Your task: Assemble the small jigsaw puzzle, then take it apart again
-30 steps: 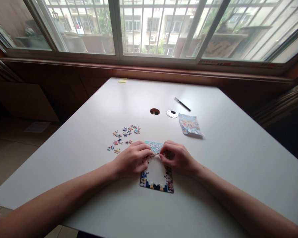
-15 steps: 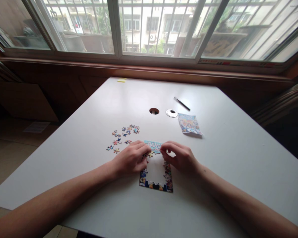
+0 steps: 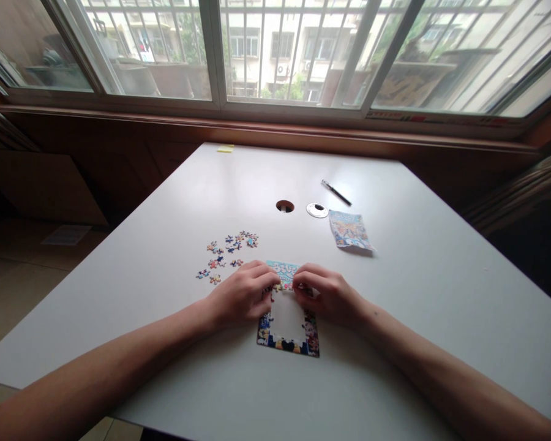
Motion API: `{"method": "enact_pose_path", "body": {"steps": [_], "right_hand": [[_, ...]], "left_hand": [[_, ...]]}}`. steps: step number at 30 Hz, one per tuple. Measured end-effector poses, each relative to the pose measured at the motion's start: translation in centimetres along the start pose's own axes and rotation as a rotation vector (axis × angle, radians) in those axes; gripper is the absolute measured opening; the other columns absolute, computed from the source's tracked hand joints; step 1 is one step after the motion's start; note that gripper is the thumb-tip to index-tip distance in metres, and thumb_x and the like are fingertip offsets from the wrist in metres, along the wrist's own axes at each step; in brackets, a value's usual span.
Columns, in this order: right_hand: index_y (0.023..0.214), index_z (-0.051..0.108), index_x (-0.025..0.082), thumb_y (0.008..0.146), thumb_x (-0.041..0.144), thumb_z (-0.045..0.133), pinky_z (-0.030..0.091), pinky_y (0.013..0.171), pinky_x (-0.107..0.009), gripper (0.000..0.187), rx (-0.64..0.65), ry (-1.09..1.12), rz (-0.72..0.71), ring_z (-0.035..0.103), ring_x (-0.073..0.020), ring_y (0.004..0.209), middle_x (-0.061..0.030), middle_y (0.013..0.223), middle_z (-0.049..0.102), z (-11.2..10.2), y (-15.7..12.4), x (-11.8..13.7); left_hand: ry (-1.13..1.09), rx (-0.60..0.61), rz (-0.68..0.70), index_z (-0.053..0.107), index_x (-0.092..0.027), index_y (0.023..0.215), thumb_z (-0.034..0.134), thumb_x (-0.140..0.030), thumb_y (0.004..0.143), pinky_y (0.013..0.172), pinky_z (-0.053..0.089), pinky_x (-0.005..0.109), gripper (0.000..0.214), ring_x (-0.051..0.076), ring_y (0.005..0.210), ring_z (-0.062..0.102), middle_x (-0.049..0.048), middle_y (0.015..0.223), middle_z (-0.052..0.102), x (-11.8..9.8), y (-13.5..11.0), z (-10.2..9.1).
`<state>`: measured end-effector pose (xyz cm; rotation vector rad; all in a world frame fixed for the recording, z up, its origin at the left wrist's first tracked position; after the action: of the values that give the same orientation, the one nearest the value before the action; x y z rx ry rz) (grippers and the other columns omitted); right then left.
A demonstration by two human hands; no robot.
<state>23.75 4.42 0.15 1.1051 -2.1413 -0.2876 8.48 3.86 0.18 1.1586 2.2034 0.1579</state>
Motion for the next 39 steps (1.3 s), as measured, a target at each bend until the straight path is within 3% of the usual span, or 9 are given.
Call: {"method": "enact_pose_path", "body": {"steps": [13,19,25,28,31,34,37,39], "right_hand": [[0.089,0.063,0.02,0.087,0.011,0.057,0.052,0.072,-0.032,0.011,0.03,-0.039,0.017,0.057,-0.0183,0.08,-0.0083,0.092,0.06,0.0,0.3,0.1],[0.094,0.069,0.023,0.081,0.004,0.054,0.051,0.07,-0.033,0.027,-0.045,-0.031,0.026,0.056,-0.0183,0.081,-0.0066,0.093,0.058,-0.8,0.1,-0.2],[0.093,0.071,0.024,0.082,-0.001,0.051,0.046,0.068,-0.033,0.034,0.043,-0.141,-0.046,0.051,-0.0194,0.08,-0.0066,0.089,0.06,-0.1,0.3,0.3],[0.089,0.07,0.023,0.08,-0.003,0.048,0.047,0.072,-0.033,0.035,-0.015,-0.06,0.021,0.054,-0.019,0.083,-0.0056,0.089,0.06,-0.5,0.4,-0.3],[0.083,0.067,0.021,0.075,-0.003,0.047,0.046,0.07,-0.031,0.032,-0.135,0.027,0.175,0.056,-0.0174,0.078,-0.0038,0.085,0.06,-1.4,0.2,-1.7],[0.078,0.063,0.019,0.074,0.002,0.048,0.041,0.06,-0.028,0.024,-0.2,0.086,0.343,0.052,-0.0148,0.067,-0.0017,0.078,0.059,-2.0,-0.3,-3.5],[0.076,0.062,0.019,0.073,0.006,0.049,0.039,0.059,-0.028,0.019,-0.227,0.137,0.442,0.05,-0.0141,0.064,-0.0002,0.073,0.057,-2.2,-0.6,-4.8],[0.075,0.06,0.019,0.072,0.008,0.049,0.039,0.06,-0.028,0.016,-0.252,0.172,0.479,0.049,-0.014,0.064,0.0006,0.07,0.056,-2.4,-0.7,-5.2]], "left_hand": [[0.074,0.018,0.042,0.064,-0.024,0.121,0.054,-0.009,0.084,0.094,0.048,0.04,0.041,0.022,0.102,0.053,0.0072,0.109,0.063,-0.4,0.0,0.1],[0.153,0.05,0.05,0.062,-0.023,0.121,0.054,-0.012,0.086,0.094,0.046,0.042,0.038,0.024,0.106,0.051,0.0083,0.113,0.061,-0.4,-0.1,0.6],[0.234,0.089,0.061,0.058,-0.02,0.122,0.051,-0.016,0.09,0.092,0.044,0.043,0.033,0.026,0.107,0.05,0.0099,0.114,0.059,-0.6,-0.1,0.7],[0.253,0.107,0.047,0.057,-0.021,0.122,0.051,-0.019,0.091,0.092,0.043,0.044,0.032,0.027,0.107,0.05,0.01,0.116,0.059,-0.6,-0.1,0.8],[0.227,0.075,0.018,0.055,-0.022,0.121,0.051,-0.019,0.09,0.094,0.043,0.044,0.031,0.028,0.111,0.05,0.0105,0.12,0.058,-0.6,0.0,0.7],[0.135,-0.074,-0.001,0.052,-0.02,0.116,0.052,-0.018,0.088,0.095,0.043,0.042,0.028,0.025,0.109,0.051,0.0105,0.118,0.059,-0.3,0.0,-0.9],[0.161,-0.316,-0.014,0.052,-0.021,0.094,0.048,-0.012,0.086,0.086,0.044,0.038,0.012,0.021,0.093,0.055,0.0057,0.094,0.062,0.7,-0.7,-4.6],[0.283,-0.402,-0.059,0.051,-0.021,0.081,0.05,-0.011,0.084,0.081,0.042,0.038,0.011,0.02,0.084,0.054,0.0029,0.082,0.061,2.1,-1.4,-7.2]]}}
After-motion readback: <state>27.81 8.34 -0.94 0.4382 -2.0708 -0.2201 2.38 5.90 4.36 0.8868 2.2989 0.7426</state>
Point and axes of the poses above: each hand's wrist, its own y-axis towards the middle knuckle, its own z-axis out of the palm, x = y × z, the point moved 7 cm from there along y, towards the middle knuckle
